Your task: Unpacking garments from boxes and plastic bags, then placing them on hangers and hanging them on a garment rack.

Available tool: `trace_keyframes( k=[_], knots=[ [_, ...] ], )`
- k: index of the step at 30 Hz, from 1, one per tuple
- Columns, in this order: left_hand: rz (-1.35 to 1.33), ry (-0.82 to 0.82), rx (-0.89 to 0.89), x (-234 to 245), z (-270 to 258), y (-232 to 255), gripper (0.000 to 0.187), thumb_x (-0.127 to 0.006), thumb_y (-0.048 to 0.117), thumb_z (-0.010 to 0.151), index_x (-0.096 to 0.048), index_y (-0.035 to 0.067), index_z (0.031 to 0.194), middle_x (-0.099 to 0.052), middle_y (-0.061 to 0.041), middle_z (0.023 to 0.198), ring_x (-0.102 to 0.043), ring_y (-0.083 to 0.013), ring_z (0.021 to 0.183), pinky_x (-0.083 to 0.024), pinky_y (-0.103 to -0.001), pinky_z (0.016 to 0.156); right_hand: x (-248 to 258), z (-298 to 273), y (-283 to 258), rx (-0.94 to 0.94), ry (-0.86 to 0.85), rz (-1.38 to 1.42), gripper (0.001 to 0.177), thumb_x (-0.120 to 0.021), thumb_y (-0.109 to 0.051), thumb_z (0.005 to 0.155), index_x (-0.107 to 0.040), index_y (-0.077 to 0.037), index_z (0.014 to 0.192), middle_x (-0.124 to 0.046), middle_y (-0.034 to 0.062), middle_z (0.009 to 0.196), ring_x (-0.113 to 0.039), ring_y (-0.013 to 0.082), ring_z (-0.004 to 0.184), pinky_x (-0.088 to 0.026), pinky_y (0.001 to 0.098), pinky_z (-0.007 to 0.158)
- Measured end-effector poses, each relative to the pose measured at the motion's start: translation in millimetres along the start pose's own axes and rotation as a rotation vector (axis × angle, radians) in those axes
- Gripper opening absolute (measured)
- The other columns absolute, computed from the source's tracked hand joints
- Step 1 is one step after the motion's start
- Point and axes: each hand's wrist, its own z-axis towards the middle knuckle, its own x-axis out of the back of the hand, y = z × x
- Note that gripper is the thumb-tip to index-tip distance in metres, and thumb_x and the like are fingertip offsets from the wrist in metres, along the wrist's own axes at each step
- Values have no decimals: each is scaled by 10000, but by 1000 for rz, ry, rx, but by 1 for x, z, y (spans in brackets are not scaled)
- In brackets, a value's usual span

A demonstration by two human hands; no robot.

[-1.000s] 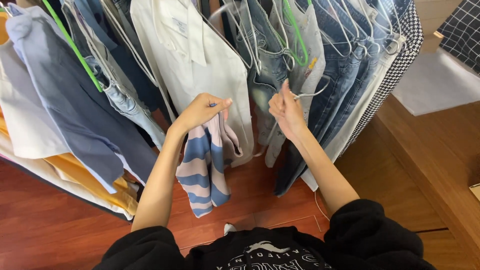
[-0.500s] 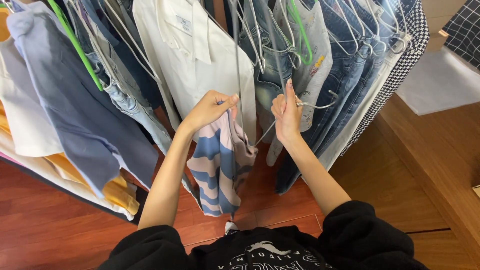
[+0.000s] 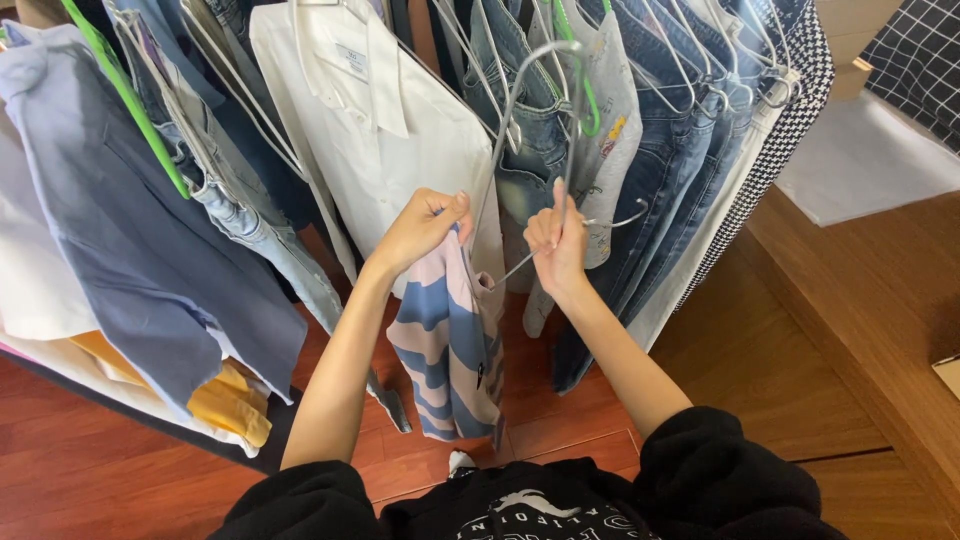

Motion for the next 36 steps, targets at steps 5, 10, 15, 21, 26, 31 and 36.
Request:
trace_keyframes(
  k=[5, 10, 15, 21, 26, 31, 36],
  knots=[
    [-45, 152, -19, 5, 2, -18, 539, -394, 340, 948, -515, 112, 476, -360, 52, 418, -284, -51, 450, -262, -180, 465, 11, -3, 18, -86, -11, -159, 632, -491, -267, 904, -299, -82, 331, -147, -15, 321, -184, 77, 288, -112, 185, 340],
    [91, 269, -52, 25, -12, -9, 468, -436, 282, 943, -579, 106, 533, -428, 16, 464, -351, -86, 502, -316, -205, 509, 16, 0, -15, -135, -53, -666, 561, -585, -298, 861, -400, -120, 363, -293, -17, 295, -251, 47, 287, -143, 173, 315],
    [117, 189, 1, 20, -26, 0, 308, -557, 200, 883, -597, 72, 605, -607, -14, 603, -469, -99, 635, -414, -266, 638, 8, 12, -68, -185, -158, -1023, 555, -572, -354, 842, -432, -73, 384, -267, -13, 282, -237, 59, 263, -175, 173, 310],
    [172, 22, 156, 16, -31, -12, 267, -557, 252, 860, -635, 23, 747, -655, -138, 753, -543, -188, 735, -438, -369, 745, -9, 14, -109, -240, -294, -1172, 473, -572, -299, 823, -474, -40, 440, -264, -3, 283, -245, 39, 277, -175, 163, 343],
    [164, -12, 144, 16, -27, -46, 236, -586, 264, 846, -640, 57, 746, -651, -77, 734, -520, -150, 712, -433, -325, 740, 3, 17, -125, -229, -342, -1245, 443, -547, -276, 826, -469, -43, 457, -265, -2, 289, -243, 36, 290, -185, 161, 360],
    [173, -16, 133, 2, -25, -37, 182, -593, 278, 839, -658, 112, 801, -662, -49, 773, -533, -106, 766, -425, -291, 767, 11, 7, -147, -219, -355, -1297, 444, -532, -279, 839, -476, -52, 461, -281, 5, 280, -243, 48, 290, -192, 174, 367],
    [111, -106, 151, -20, -26, 8, 321, -502, 354, 878, -668, 79, 864, -673, -60, 823, -553, -152, 808, -422, -321, 813, 20, -3, -168, -211, -337, -1319, 439, -535, -273, 843, -488, -62, 461, -297, 10, 272, -241, 54, 282, -183, 174, 365]
  ],
)
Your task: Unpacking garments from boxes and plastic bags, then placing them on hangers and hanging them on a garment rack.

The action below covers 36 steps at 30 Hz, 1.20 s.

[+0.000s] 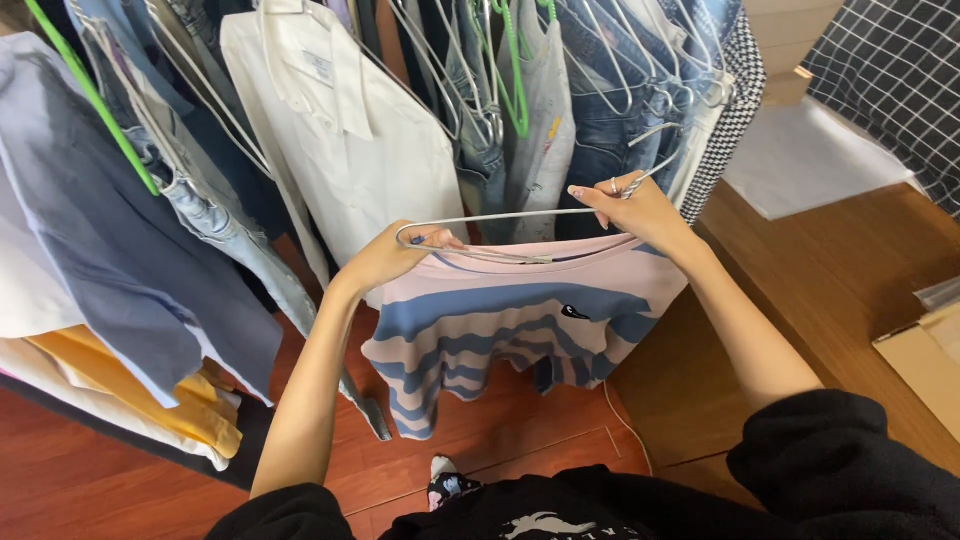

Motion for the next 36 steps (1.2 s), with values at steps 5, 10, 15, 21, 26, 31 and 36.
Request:
trace_keyframes(
  k=[5, 10, 15, 21, 26, 31, 36],
  knots=[
    [-15, -66, 42, -14, 6, -3, 386, -481, 414, 879, -674, 90, 797, -656, -50, 749, -537, -148, 745, -430, -316, 772, 11, -18, 4, 15, 33, -55, 425, -547, -282, 836, -503, -74, 468, -321, 15, 293, -249, 64, 314, -199, 192, 379],
    [-31, -86, 77, -27, 15, -33, 384, -496, 438, 876, -671, 110, 778, -646, -28, 742, -524, -140, 716, -423, -295, 769, 23, -32, 9, -16, 36, -118, 424, -554, -335, 820, -521, -91, 475, -343, 26, 303, -260, 84, 326, -202, 209, 386],
    [95, -187, 53, -21, -8, 17, 272, -630, 236, 769, -639, 50, 966, -662, -119, 909, -581, -218, 824, -465, -354, 766, 34, -44, 16, -68, 33, -161, 431, -548, -352, 815, -509, -92, 474, -323, 30, 291, -262, 94, 315, -200, 216, 382],
    [354, -165, -66, -29, -2, -24, 250, -631, 74, 753, -637, 48, 1001, -652, -173, 885, -622, -326, 850, -508, -388, 733, 34, -54, 30, -133, -7, -202, 410, -587, -358, 771, -535, -81, 473, -359, 52, 315, -313, 129, 353, -239, 235, 418],
    [553, -93, -49, -35, -16, -15, 196, -605, 95, 780, -646, 133, 968, -664, -78, 900, -624, -264, 875, -493, -365, 763, 33, -53, 47, -167, 31, -230, 408, -594, -379, 751, -539, -90, 468, -383, 79, 327, -341, 162, 368, -252, 252, 429],
    [612, -30, -45, -40, -30, 6, 138, -588, 135, 796, -643, 158, 921, -664, -53, 900, -618, -258, 889, -489, -370, 772, 37, -61, 52, -219, 105, -205, 408, -595, -375, 760, -537, -103, 462, -376, 62, 320, -344, 149, 371, -248, 239, 429],
    [603, 34, -58, -47, -30, 10, 92, -597, 166, 798, -633, 136, 878, -665, -48, 861, -628, -239, 868, -485, -355, 773, 30, -64, 57, -158, 51, -258, 468, -580, -445, 770, -540, -92, 466, -476, 87, 390, -458, 202, 424, -345, 267, 476]
  ],
)
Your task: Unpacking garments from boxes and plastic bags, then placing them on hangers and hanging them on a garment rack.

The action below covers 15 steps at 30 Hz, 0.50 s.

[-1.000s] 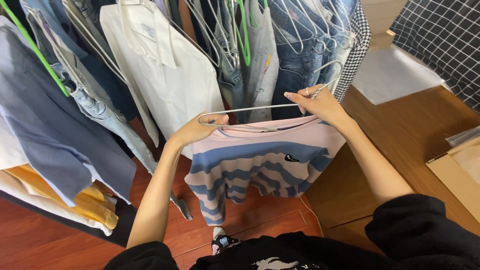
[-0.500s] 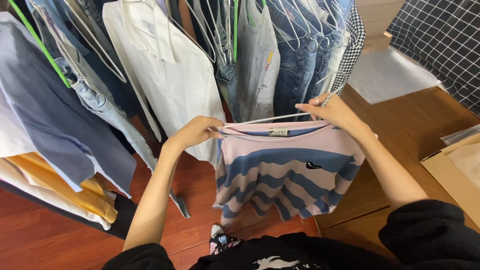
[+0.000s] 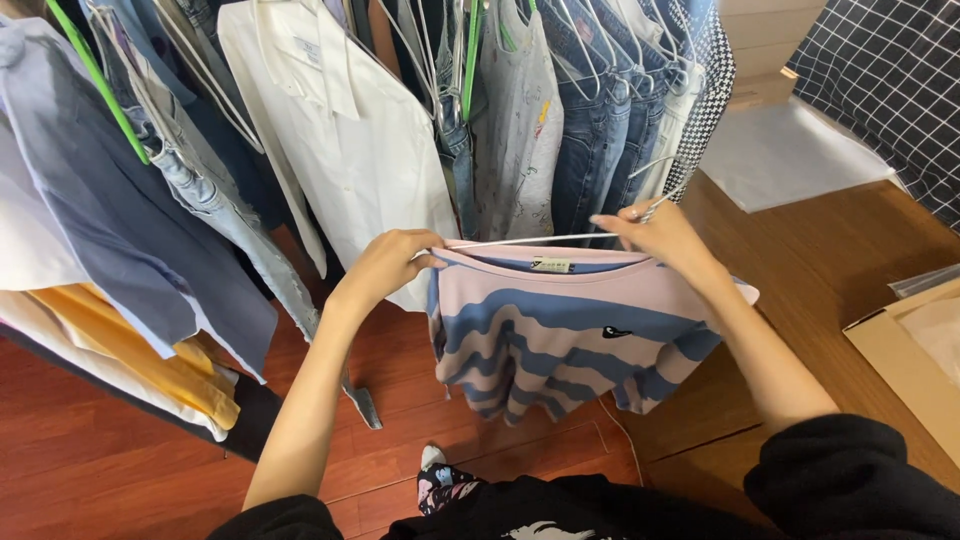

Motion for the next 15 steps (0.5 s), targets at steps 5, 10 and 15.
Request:
trace_keyframes(
  k=[5, 10, 15],
  knots=[
    [-10, 24, -87, 3, 5, 32, 115, -557, 146, 818, -565, 66, 901, -619, -142, 845, -602, -335, 835, -483, -419, 737, -33, 5, -22, 74, -3, -57, 447, -560, -436, 789, -578, -90, 507, -534, 120, 463, -534, 259, 501, -399, 303, 526],
    [-29, 26, -81, -22, 8, 7, 189, -569, 225, 818, -533, 112, 965, -575, -86, 847, -602, -285, 846, -488, -386, 750, -53, 11, -45, 173, -105, 87, 395, -597, -466, 750, -643, -124, 558, -545, 116, 502, -500, 210, 503, -393, 283, 534],
    [-123, 79, 117, -5, -13, 1, 350, -633, 140, 763, -477, 66, 1067, -600, -145, 881, -582, -346, 882, -462, -435, 772, -59, 3, -84, 204, -328, 390, 182, -611, -232, 761, -666, -60, 780, -580, 16, 625, -510, 110, 595, -408, 231, 541]
  ],
)
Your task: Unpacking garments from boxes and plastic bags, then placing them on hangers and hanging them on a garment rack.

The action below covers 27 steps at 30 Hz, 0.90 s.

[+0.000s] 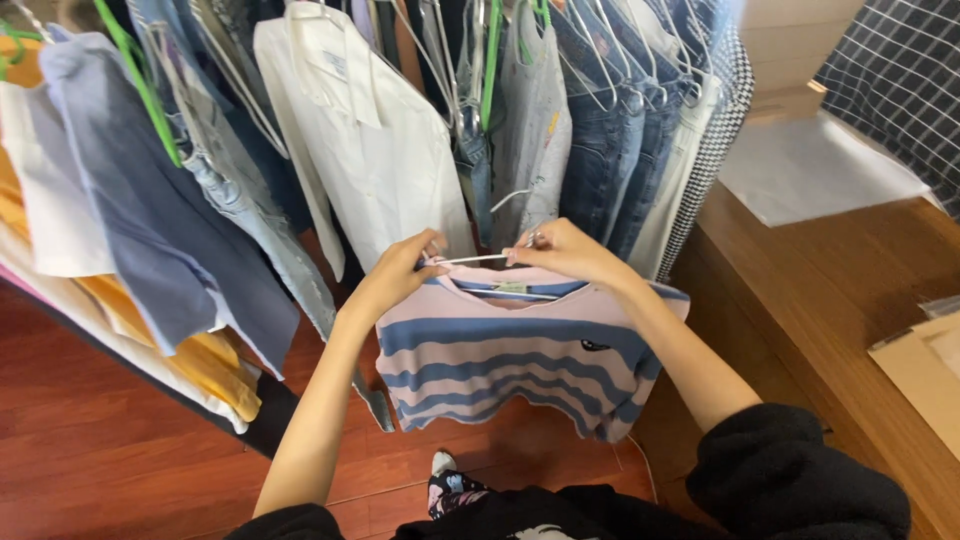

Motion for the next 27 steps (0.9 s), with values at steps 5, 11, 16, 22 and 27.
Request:
trace_keyframes(
  k=[5, 11, 16, 22, 27],
  knots=[
    [20, 136, 78, 17, -24, -26, 208, -647, 176, 766, -542, 90, 923, -577, -85, 834, -583, -285, 865, -464, -380, 759, -30, 30, -5, 50, -160, 109, 182, -590, -178, 786, -640, -14, 847, -591, 53, 637, -528, 94, 558, -439, 195, 506],
    [98, 403, 241, 37, -67, -52, 149, -618, 254, 809, -571, 117, 844, -532, -43, 751, -582, -235, 799, -475, -361, 708, -86, 55, -35, 92, -259, 221, 159, -599, -209, 795, -643, -65, 743, -538, 15, 554, -465, 42, 498, -422, 151, 467],
    [56, 615, 438, 49, -88, -65, 304, -529, 391, 885, -589, 131, 739, -601, -17, 696, -629, -205, 726, -515, -345, 625, -140, 87, -40, -63, -296, 427, 251, -630, -215, 785, -613, -37, 962, -643, 57, 774, -551, 50, 631, -473, 139, 571],
    [-549, 528, 608, 61, -93, -43, 538, -327, 426, 900, -551, -27, 1086, -622, -235, 873, -655, -277, 716, -539, -343, 610, -189, 124, -66, -62, -247, 871, 434, -615, -6, 749, -468, -16, 1158, -608, 88, 829, -591, 83, 682, -430, 115, 516],
    [-812, 575, 576, 82, -109, -23, 742, -245, 604, 847, -527, -72, 962, -588, -191, 839, -626, -278, 780, -539, -385, 664, -212, 121, -122, -63, -287, 1029, 555, -563, 25, 758, -320, 8, 1257, -537, 118, 943, -563, 124, 808, -462, 216, 751]
  ],
)
